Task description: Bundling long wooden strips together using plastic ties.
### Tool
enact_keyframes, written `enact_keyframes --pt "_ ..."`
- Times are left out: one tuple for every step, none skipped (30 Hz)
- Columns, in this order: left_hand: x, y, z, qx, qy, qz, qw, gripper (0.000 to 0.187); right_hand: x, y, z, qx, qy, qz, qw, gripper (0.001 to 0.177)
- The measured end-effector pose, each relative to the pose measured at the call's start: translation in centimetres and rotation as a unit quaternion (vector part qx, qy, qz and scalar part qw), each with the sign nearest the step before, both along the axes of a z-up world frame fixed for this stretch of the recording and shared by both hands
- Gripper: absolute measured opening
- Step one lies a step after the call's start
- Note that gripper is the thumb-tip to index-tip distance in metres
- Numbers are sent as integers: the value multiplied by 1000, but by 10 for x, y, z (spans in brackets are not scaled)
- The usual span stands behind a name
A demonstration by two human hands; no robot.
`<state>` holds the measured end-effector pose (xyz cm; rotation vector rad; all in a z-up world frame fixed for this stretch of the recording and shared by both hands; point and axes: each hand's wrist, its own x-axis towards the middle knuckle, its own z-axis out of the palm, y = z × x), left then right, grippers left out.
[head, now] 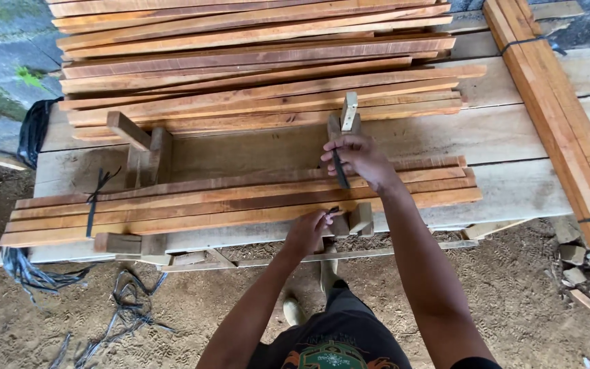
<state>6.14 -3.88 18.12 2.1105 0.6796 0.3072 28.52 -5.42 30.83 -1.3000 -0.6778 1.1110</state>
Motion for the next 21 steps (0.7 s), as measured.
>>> enact_keyframes --pt "5 6 10 -4 3 1 1000 23 6 3 -4 -4 3 1 1000 24" --pt "12 11 19 8 10 8 1000 24 14 5 -8 -11 -14 15 1000 22" --pt "18 17 28 19 17 14 1000 26 21 7 -13 -17 -31 30 999 19" --pt "26 23 35 16 21 15 1000 26 29 10 -20 -21 -27 31 999 19" --pt "33 29 41 26 15 22 999 25 37 13 -28 -35 -40 50 997 19" --pt "39 34 47 37 10 30 999 25 43 15 -36 -48 -52 70 995 21" --pt "47 40 48 34 14 32 999 25 50 20 -49 -50 -48 73 995 21" --pt "53 45 48 9 -42 62 997 22 55 24 -63 -48 -93 77 991 23" --pt "58 49 50 -15 -98 91 991 21 58 27 -76 -44 -138 82 986 25" --pt "62 53 57 -15 -98 95 991 21 58 30 -75 -44 -138 85 986 25" --pt "66 57 65 -1 -96 104 990 19 58 32 -74 -43 -156 104 981 24" --pt "67 57 72 9 -92 115 989 22 54 32 -74 -44 -170 125 977 25" --pt "70 63 64 7 -87 119 989 22 55 35 -83 -46 -166 129 977 25" --pt "72 67 54 -11 -97 132 986 23 55 37 -93 -45 -163 126 978 27" --pt "74 71 46 -29 -107 146 983 23 54 37 -102 -45 -159 123 979 30" --pt "76 75 43 -29 -108 146 983 23 54 36 -109 -45 -160 122 978 30" --pt "78 78 41 -54 -108 158 980 22 53 36 -114 -42 -154 111 981 35" --pt "80 81 38 -80 -109 170 976 23 53 35 -120 -39 -149 100 983 40" --pt "86 84 39 -80 -111 170 976 23 54 41 -115 -39 -151 101 983 40" --pt "87 86 39 -79 -101 164 978 21 51 45 -112 -5 -108 62 992 32" --pt "88 87 39 -78 -92 158 980 27 48 49 -110 29 -65 22 997 26"
